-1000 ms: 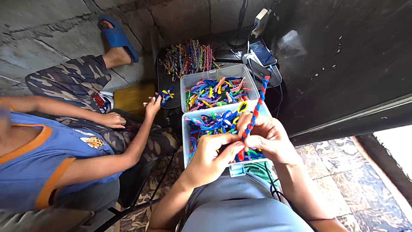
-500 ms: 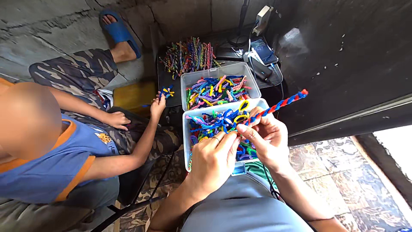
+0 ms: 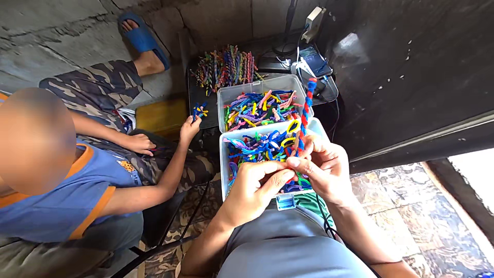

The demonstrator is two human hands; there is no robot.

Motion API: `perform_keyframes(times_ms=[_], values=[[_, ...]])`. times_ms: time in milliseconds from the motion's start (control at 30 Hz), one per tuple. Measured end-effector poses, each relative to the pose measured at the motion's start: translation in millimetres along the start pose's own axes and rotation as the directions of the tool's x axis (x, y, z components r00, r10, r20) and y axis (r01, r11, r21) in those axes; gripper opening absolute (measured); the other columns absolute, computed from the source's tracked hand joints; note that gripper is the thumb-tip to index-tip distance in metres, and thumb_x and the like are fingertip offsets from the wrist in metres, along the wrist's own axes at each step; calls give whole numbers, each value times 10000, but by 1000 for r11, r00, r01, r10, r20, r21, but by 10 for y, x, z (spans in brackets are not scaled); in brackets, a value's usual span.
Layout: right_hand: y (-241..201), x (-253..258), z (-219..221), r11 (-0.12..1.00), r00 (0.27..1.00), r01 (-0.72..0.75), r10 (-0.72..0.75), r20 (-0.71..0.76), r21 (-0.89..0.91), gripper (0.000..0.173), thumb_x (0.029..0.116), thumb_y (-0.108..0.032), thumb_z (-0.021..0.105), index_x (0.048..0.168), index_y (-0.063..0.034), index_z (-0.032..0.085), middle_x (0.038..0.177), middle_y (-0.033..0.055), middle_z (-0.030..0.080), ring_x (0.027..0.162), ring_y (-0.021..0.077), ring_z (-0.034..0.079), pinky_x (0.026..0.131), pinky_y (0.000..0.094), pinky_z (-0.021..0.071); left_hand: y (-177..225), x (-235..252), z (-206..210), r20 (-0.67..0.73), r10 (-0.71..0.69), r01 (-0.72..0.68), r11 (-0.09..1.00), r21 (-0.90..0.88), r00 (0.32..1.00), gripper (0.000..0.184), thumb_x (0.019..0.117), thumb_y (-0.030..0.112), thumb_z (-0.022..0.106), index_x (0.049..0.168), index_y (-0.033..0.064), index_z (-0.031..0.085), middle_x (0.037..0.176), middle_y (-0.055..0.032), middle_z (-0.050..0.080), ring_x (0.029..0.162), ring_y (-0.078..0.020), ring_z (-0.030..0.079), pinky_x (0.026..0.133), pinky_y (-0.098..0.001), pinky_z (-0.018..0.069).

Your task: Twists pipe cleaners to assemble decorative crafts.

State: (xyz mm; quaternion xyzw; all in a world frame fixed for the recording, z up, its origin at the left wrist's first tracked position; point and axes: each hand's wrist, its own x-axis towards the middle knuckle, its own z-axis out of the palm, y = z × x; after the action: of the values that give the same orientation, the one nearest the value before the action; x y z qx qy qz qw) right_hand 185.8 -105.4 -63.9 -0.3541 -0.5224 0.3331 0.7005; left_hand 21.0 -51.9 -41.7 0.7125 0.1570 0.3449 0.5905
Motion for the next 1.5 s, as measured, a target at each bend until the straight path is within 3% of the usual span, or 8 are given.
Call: perform_keyframes(times_ms=[200,367,533,800,900,967,1233,1500], values=[[49,-19,119,974,989,-19,-15,-149,-225,224,913,-101,666,740,-156,535,816,-77,536,702,-33,570,645,137,549,-125,-53,150,-152,295,-104,697,709,944,233,987,121,590,903,-17,758,758,-95,710,685,-67,647,651,-180,506],[13,61,-111,990,971,-138,132,201,16,85,980,-263,675,963,-187,710,943,-138,662,843,-55,624,765,144,554,-44,-46,-15,8,18,-18,1000,18,1000,234,1041,87,510,924,1,694,768,93,626,644,132,473,571,-58,384],[102,90,-101,948,934,-6,-108,340,319,115,972,-178,706,1065,-169,773,1080,-97,710,1015,-29,636,892,159,527,-50,0,-114,374,-52,292,726,-622,926,195,1045,219,573,972,145,738,823,159,681,607,166,476,504,-33,338],[27,-46,125,982,990,142,-142,5,-123,134,966,-195,702,857,-151,637,924,-90,598,814,-81,592,710,93,534,-45,-88,-116,79,56,-47,993,-110,995,213,1054,138,536,1040,26,717,828,117,665,669,153,480,589,-46,389],[113,-81,227,913,964,230,-261,-48,-338,183,977,-212,670,848,-110,591,900,-38,577,864,-51,573,775,110,502,-51,-122,-79,-45,254,-216,892,397,966,240,1017,87,553,946,-77,713,851,-83,725,792,24,651,751,-123,525],[143,-79,264,918,966,203,-244,-81,-342,221,966,-229,685,813,-98,594,871,-36,589,833,-53,585,756,108,515,-87,-154,-44,-96,334,-219,784,581,938,258,1005,119,559,879,-54,704,776,-112,694,710,-46,649,684,-162,529],[47,23,127,990,943,81,-113,313,113,107,977,-283,695,1013,-200,751,1080,-121,689,962,-50,637,837,136,544,75,-236,-184,143,-60,100,952,-289,988,207,1049,181,533,957,145,715,732,192,616,565,164,429,498,-45,329],[-31,-61,223,990,984,138,-141,112,27,125,948,-300,720,847,-229,702,887,-163,644,827,-96,595,743,91,505,153,-266,-119,109,-20,43,977,-210,994,201,1047,125,529,1006,59,714,731,166,614,563,162,397,503,-54,308]])
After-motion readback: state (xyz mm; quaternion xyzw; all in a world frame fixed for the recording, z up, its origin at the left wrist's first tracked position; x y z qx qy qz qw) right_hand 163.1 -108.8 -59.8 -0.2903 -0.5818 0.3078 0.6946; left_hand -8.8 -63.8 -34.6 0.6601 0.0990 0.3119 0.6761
